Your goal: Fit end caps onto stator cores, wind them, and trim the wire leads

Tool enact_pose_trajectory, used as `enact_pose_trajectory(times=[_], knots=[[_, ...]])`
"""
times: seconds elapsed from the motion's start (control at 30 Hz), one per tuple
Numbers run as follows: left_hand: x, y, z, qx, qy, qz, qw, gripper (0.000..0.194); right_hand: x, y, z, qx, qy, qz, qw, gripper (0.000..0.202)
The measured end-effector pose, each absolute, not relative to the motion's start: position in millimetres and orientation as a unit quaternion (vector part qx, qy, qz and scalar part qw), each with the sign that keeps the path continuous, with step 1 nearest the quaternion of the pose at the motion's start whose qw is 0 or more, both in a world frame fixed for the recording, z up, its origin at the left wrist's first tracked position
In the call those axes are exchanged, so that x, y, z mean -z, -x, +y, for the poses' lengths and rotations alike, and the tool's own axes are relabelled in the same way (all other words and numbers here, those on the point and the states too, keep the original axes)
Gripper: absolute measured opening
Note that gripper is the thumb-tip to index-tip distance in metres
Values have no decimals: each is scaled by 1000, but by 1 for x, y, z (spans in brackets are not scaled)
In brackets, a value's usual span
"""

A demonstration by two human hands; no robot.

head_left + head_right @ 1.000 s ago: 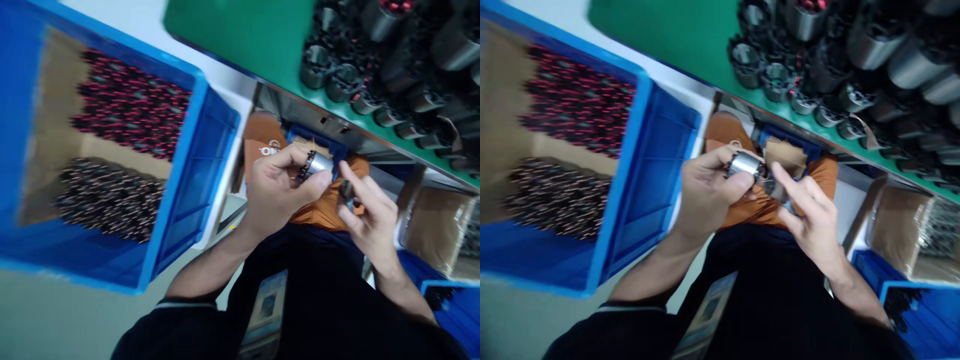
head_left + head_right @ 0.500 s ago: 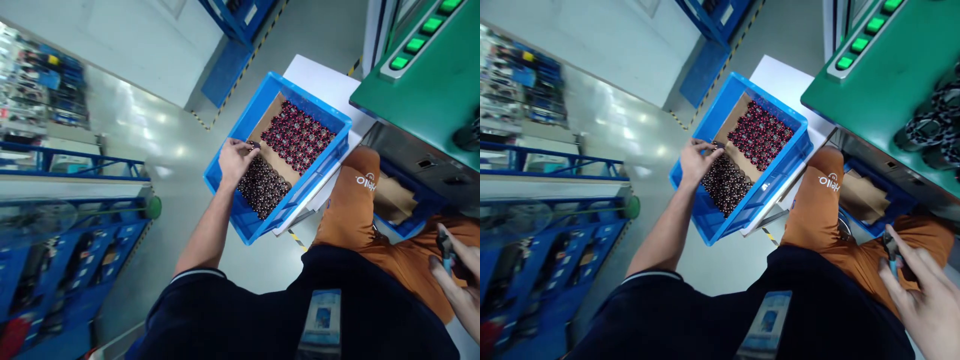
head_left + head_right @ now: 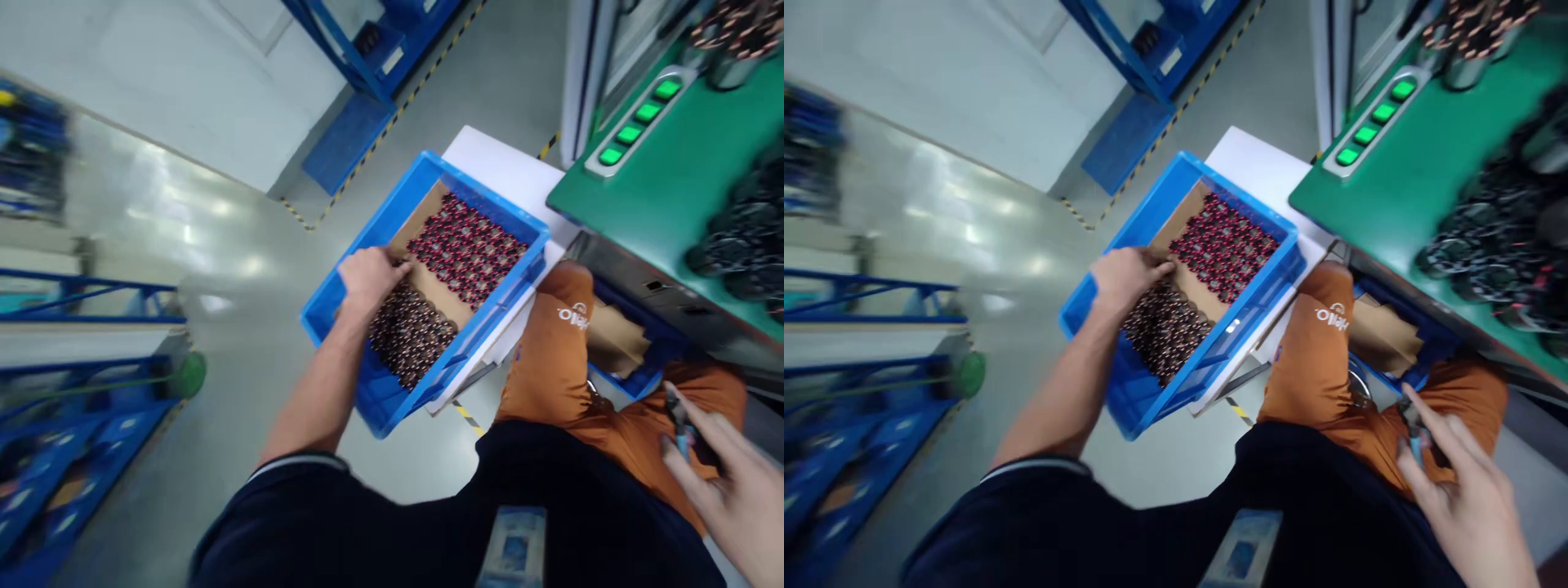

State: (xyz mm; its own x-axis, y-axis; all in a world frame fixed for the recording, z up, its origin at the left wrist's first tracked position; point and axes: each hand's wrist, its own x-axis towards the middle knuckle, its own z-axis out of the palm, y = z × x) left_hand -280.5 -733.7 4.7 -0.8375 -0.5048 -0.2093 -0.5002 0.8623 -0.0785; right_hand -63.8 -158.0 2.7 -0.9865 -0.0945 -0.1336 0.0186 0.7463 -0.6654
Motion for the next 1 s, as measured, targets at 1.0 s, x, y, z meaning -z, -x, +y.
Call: enact_pose_trajectory(times=[1.0], knots=[[-123, 241, -395, -507, -352, 782, -86, 16, -57, 48, -176, 519, -65, 852, 26, 60]])
